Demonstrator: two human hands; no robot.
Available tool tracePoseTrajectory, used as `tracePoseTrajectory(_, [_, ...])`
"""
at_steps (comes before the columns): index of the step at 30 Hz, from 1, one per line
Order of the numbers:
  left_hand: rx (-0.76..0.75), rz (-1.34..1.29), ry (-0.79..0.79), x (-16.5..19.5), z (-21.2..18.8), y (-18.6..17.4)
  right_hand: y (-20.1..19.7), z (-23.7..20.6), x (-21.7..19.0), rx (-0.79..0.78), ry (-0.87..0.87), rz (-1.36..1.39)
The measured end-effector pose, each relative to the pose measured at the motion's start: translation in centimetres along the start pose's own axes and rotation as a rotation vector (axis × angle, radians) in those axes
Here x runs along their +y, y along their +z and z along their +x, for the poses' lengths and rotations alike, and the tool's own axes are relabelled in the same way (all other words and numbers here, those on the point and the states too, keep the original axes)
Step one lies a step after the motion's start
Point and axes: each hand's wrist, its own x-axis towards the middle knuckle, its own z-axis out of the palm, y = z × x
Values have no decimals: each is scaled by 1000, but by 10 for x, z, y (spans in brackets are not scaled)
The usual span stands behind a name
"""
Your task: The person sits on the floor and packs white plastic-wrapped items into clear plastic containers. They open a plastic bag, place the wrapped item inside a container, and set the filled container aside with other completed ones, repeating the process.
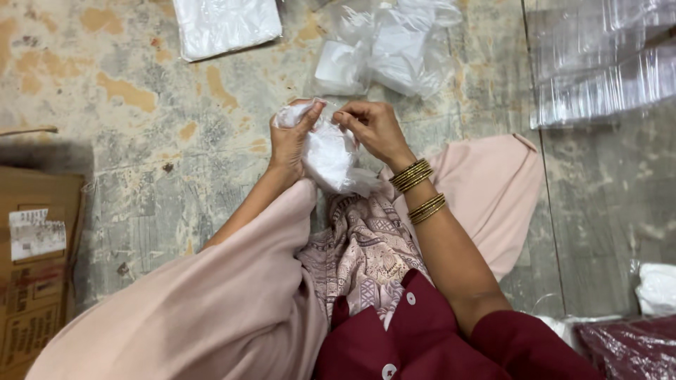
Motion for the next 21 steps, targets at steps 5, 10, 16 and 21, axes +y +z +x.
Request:
tracePoseTrajectory(5, [-32, 3, 45, 3, -2, -3, 3, -1, -8, 15, -122, 55])
tracePoseTrajectory(10, [-48, -2, 29, -4, 0, -5, 3, 1, -12, 61, -133, -73])
tracePoseTrajectory(16, [-70, -16, -18, -16, 7, -9, 4, 3, -12, 129, -233, -30])
tracePoseTrajectory(21, [-54, -53, -23, -20, 13, -9, 7, 5, -25, 99, -238, -155])
